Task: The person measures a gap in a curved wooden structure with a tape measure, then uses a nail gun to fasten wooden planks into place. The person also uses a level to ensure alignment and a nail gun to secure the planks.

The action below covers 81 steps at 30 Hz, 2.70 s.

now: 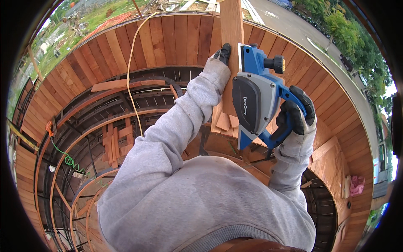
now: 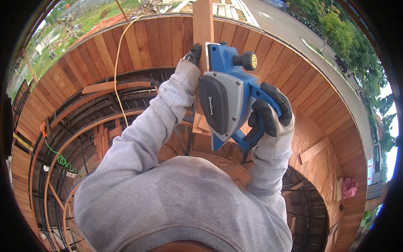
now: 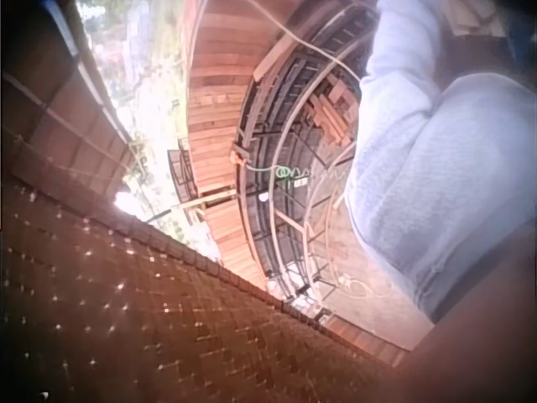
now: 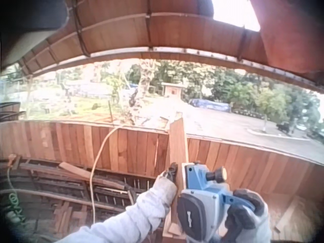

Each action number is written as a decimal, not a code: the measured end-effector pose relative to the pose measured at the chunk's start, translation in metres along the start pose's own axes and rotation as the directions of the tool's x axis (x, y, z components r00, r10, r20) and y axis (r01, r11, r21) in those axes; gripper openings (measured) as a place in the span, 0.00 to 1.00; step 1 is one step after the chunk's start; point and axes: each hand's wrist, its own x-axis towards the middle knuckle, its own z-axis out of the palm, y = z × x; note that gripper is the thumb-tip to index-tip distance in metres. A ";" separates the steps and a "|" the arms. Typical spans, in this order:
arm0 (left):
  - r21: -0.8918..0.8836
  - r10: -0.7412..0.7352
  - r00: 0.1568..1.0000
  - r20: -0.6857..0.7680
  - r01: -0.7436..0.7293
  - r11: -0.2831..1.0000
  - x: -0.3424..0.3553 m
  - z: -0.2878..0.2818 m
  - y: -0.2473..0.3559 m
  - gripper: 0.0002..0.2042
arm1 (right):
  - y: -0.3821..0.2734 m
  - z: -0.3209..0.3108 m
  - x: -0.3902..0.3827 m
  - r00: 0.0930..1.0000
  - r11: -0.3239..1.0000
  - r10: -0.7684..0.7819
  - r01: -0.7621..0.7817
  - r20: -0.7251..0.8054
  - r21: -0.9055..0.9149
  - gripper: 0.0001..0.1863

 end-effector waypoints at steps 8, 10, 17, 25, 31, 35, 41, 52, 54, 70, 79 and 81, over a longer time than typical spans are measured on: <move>-0.257 -0.152 0.976 -0.154 0.109 0.960 0.066 -0.035 0.056 0.25 | 0.011 -0.022 -0.018 0.995 0.998 0.033 -0.028 0.098 -0.051 0.22; -0.301 -0.120 0.981 -0.154 0.069 0.951 0.072 -0.037 0.056 0.25 | 0.013 -0.026 -0.024 0.991 0.996 0.073 -0.067 0.111 -0.060 0.22; 0.113 -0.006 0.986 -0.164 0.024 0.993 0.026 -0.010 0.050 0.24 | 0.015 -0.019 -0.022 0.995 0.999 0.044 -0.044 0.091 0.003 0.23; 0.203 0.117 0.993 -0.008 -0.113 0.973 0.021 -0.012 -0.019 0.25 | -0.006 0.004 -0.010 1.000 1.000 0.013 -0.012 -0.020 0.016 0.23; -0.191 -0.150 0.987 -0.051 0.137 0.972 0.046 -0.015 0.042 0.26 | 0.010 -0.025 -0.012 0.997 1.000 -0.002 0.003 0.071 -0.008 0.23; -0.280 -0.138 0.990 0.018 0.138 0.950 0.083 -0.031 0.022 0.26 | 0.016 -0.023 -0.027 0.996 0.999 0.032 -0.030 0.078 -0.026 0.22; 0.063 -0.081 0.993 -0.088 0.086 0.994 0.015 0.009 0.048 0.25 | 0.015 -0.025 -0.025 0.998 0.998 0.047 -0.048 0.037 0.038 0.21; -0.247 -0.346 0.903 0.253 0.406 0.880 -0.034 0.031 0.014 0.20 | -0.005 -0.015 -0.002 0.989 0.991 -0.034 0.052 -0.147 0.125 0.22; -0.412 -0.289 0.908 0.304 0.399 0.819 -0.029 0.023 -0.020 0.18 | -0.013 -0.010 0.004 0.984 0.984 -0.058 0.085 -0.171 0.158 0.22; 0.334 -0.062 0.945 0.321 -0.052 0.941 -0.094 -0.004 -0.135 0.13 | -0.027 -0.090 0.115 0.867 0.948 -0.270 0.315 -0.419 0.041 0.20; 0.457 -0.665 0.737 -0.124 0.637 0.621 -0.018 -0.010 -0.160 0.25 | 0.031 -0.153 0.060 0.942 0.976 -0.130 0.067 -0.310 -0.205 0.20; 0.357 -0.736 0.660 -0.152 0.731 0.582 -0.015 0.000 -0.145 0.26 | 0.038 -0.158 0.048 0.942 0.977 -0.062 -0.010 -0.330 -0.211 0.21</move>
